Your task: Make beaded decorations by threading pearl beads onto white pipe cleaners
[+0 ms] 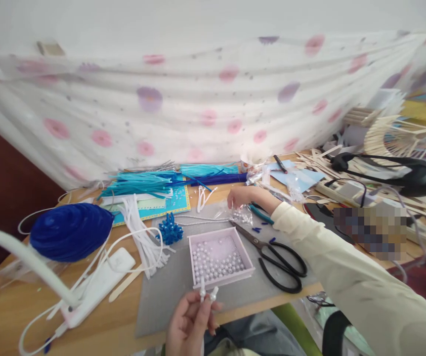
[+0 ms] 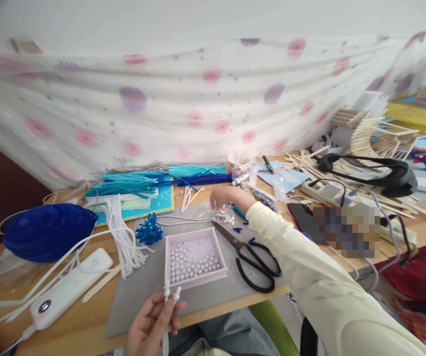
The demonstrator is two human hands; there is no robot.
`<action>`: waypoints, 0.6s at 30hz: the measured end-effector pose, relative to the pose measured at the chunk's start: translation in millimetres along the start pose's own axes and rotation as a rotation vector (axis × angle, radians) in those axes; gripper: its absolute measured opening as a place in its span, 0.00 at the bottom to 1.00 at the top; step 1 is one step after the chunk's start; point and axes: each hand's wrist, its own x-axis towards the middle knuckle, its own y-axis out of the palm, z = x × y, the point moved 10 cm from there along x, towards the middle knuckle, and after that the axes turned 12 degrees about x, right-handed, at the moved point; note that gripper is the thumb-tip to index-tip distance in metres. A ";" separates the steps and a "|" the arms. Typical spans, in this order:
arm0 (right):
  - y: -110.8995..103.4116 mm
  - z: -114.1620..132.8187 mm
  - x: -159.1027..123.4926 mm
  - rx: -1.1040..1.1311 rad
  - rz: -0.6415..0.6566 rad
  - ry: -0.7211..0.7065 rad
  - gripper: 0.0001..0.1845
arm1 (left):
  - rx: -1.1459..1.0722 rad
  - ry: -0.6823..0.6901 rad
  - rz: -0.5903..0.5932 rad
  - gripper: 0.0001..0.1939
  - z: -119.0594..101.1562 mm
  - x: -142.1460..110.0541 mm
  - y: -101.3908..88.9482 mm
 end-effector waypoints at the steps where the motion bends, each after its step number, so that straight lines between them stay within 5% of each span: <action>1: 0.5 0.2 -1.5 0.013 0.014 0.001 0.19 | 0.007 0.001 0.000 0.29 0.1 -0.3 0.9; 18: 31.0 -13.9 -12.1 -0.067 0.092 0.097 0.19 | 0.015 -0.001 0.052 0.28 2.4 -6.3 11.3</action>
